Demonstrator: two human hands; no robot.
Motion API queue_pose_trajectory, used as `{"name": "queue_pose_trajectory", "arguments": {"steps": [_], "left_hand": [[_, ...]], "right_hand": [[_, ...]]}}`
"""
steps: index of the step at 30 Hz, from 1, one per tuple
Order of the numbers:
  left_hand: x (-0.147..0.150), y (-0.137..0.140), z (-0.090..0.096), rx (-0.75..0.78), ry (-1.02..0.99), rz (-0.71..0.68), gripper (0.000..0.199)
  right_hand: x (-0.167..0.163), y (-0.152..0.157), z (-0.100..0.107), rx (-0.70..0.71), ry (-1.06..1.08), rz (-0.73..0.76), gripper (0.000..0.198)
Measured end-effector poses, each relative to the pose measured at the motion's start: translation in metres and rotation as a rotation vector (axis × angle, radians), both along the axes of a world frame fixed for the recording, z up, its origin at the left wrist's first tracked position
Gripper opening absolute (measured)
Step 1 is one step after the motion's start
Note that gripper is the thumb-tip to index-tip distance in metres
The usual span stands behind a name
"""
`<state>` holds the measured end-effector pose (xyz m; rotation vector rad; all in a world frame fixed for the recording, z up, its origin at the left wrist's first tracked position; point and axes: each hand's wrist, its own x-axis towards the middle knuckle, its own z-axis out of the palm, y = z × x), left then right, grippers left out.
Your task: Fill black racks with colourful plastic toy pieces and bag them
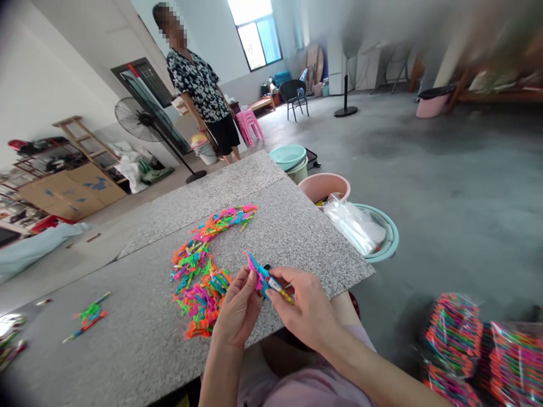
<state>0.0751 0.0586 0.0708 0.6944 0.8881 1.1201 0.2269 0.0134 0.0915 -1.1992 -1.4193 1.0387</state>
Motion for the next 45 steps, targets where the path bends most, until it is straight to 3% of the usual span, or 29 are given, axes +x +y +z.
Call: {"name": "queue_pose_trajectory", "arguments": {"steps": [9, 17, 27, 40, 45], "left_hand": [[-0.002, 0.0, 0.002, -0.04, -0.063, -0.049, 0.029], [0.0, -0.001, 0.006, 0.024, 0.078, -0.034, 0.031], [0.0, -0.002, -0.001, -0.088, -0.063, -0.094, 0.031], [0.014, -0.002, 0.0, 0.037, 0.07, 0.006, 0.034], [0.017, 0.0, -0.005, 0.162, 0.227, 0.07, 0.032]], "right_hand": [[0.002, -0.005, 0.007, 0.114, -0.09, -0.027, 0.023], [0.0, -0.008, 0.004, 0.198, -0.186, -0.072, 0.023], [0.002, -0.01, 0.006, 0.218, -0.208, -0.062, 0.023], [0.004, -0.009, 0.002, 0.218, -0.236, -0.078, 0.026], [0.005, -0.001, -0.003, 0.13, -0.205, -0.104, 0.018]]}}
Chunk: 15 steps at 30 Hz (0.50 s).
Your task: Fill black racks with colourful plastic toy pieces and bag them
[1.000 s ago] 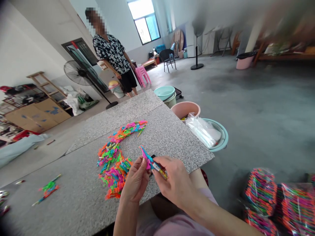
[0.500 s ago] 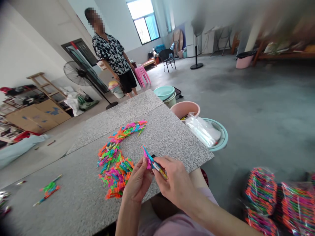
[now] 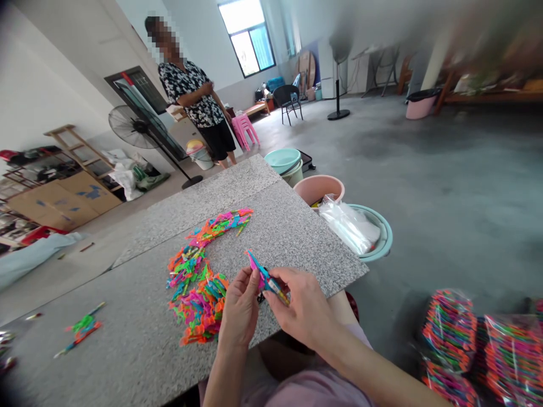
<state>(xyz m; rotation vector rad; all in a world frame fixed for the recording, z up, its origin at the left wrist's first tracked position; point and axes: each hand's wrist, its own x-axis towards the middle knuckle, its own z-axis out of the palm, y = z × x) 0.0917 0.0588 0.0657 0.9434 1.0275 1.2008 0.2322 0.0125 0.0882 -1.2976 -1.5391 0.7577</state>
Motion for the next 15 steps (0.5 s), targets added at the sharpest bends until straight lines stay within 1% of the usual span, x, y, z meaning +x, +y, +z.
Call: {"name": "queue_pose_trajectory", "arguments": {"steps": [2, 5, 9, 12, 15], "left_hand": [[0.002, 0.0, -0.005, 0.047, 0.075, 0.021, 0.031], [0.007, -0.003, -0.014, 0.101, 0.146, 0.055, 0.029], [0.015, -0.01, -0.024, 0.123, 0.163, 0.079, 0.025], [0.021, -0.013, -0.027, 0.148, 0.187, 0.089, 0.021], [0.024, -0.013, -0.028, 0.187, 0.23, 0.114, 0.018]], "right_hand": [[0.001, 0.007, -0.006, -0.051, 0.022, -0.024, 0.017], [0.003, 0.016, -0.02, -0.088, 0.029, -0.073, 0.025], [0.005, 0.02, -0.043, -0.074, 0.004, -0.061, 0.033], [0.004, 0.019, -0.055, -0.07, -0.011, -0.128, 0.033], [0.001, 0.019, -0.059, -0.074, -0.027, -0.195, 0.032]]}}
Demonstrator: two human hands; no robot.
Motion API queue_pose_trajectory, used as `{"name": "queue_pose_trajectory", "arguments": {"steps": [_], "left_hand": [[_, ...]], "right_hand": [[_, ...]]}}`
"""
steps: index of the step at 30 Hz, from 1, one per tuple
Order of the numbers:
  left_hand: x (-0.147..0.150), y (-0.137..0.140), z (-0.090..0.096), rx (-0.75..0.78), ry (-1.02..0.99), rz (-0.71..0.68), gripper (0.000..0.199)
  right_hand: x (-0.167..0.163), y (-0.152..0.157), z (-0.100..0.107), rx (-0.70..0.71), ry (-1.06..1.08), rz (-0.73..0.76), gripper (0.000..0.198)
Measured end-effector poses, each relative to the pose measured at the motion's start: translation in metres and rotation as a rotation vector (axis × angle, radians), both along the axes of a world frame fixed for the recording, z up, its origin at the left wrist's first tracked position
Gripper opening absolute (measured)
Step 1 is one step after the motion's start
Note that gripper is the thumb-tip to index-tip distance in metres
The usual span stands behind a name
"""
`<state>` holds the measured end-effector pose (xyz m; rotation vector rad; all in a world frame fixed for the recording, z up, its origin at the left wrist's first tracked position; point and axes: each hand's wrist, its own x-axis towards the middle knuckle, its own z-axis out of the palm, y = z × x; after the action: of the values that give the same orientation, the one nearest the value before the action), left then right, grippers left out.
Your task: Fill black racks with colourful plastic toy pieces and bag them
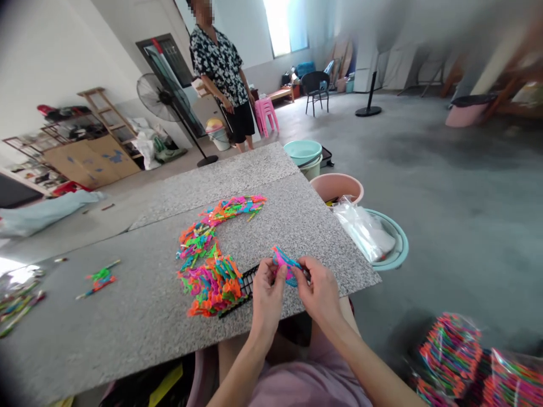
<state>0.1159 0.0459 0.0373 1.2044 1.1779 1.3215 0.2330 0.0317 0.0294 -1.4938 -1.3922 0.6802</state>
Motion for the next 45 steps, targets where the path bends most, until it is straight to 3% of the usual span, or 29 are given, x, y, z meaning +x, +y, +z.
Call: {"name": "queue_pose_trajectory", "arguments": {"steps": [3, 6, 9, 11, 14, 17, 20, 23, 29, 33, 37, 41, 45], "left_hand": [[0.001, 0.005, 0.0, -0.018, -0.088, -0.034, 0.02], [-0.003, 0.008, -0.001, -0.048, -0.185, -0.081, 0.024], [-0.016, 0.006, -0.001, -0.012, -0.128, -0.023, 0.02], [-0.034, 0.003, 0.005, 0.016, -0.024, -0.016, 0.022], [-0.076, 0.001, 0.024, 0.058, 0.229, -0.067, 0.045], [-0.12, 0.005, 0.039, 0.197, 0.767, -0.049, 0.053], [-0.145, 0.01, 0.034, 0.249, 1.226, -0.203, 0.034], [-0.149, 0.013, 0.019, 0.26, 1.426, -0.255, 0.033], [-0.14, 0.011, 0.008, 0.323, 1.456, -0.219, 0.035], [-0.139, 0.01, 0.007, 0.341, 1.445, -0.185, 0.032], [-0.139, 0.01, 0.003, 0.352, 1.446, -0.186, 0.032], [-0.14, 0.009, 0.003, 0.353, 1.442, -0.182, 0.032], [-0.14, 0.009, 0.005, 0.319, 1.427, -0.187, 0.037]], "right_hand": [[0.0, 0.004, 0.0, -0.004, 0.034, 0.022, 0.031], [0.007, 0.008, 0.002, -0.076, 0.119, 0.221, 0.033], [0.017, 0.01, 0.003, -0.166, 0.116, 0.47, 0.03], [0.019, 0.016, 0.0, -0.142, 0.004, 0.495, 0.026], [0.013, 0.034, -0.013, -0.07, -0.141, 0.399, 0.023], [-0.004, 0.054, -0.034, -0.097, -0.131, 0.349, 0.021], [-0.029, 0.067, -0.055, -0.183, -0.1, 0.369, 0.014], [-0.051, 0.066, -0.068, -0.242, -0.125, 0.392, 0.01], [-0.066, 0.051, -0.08, -0.253, -0.118, 0.366, 0.01], [-0.076, 0.046, -0.089, -0.328, 0.012, 0.357, 0.012], [-0.097, 0.043, -0.095, -0.314, 0.117, 0.397, 0.02], [-0.109, 0.047, -0.094, -0.292, -0.213, 0.443, 0.004], [-0.112, 0.054, -0.085, -0.23, -0.55, 0.501, 0.01]]}}
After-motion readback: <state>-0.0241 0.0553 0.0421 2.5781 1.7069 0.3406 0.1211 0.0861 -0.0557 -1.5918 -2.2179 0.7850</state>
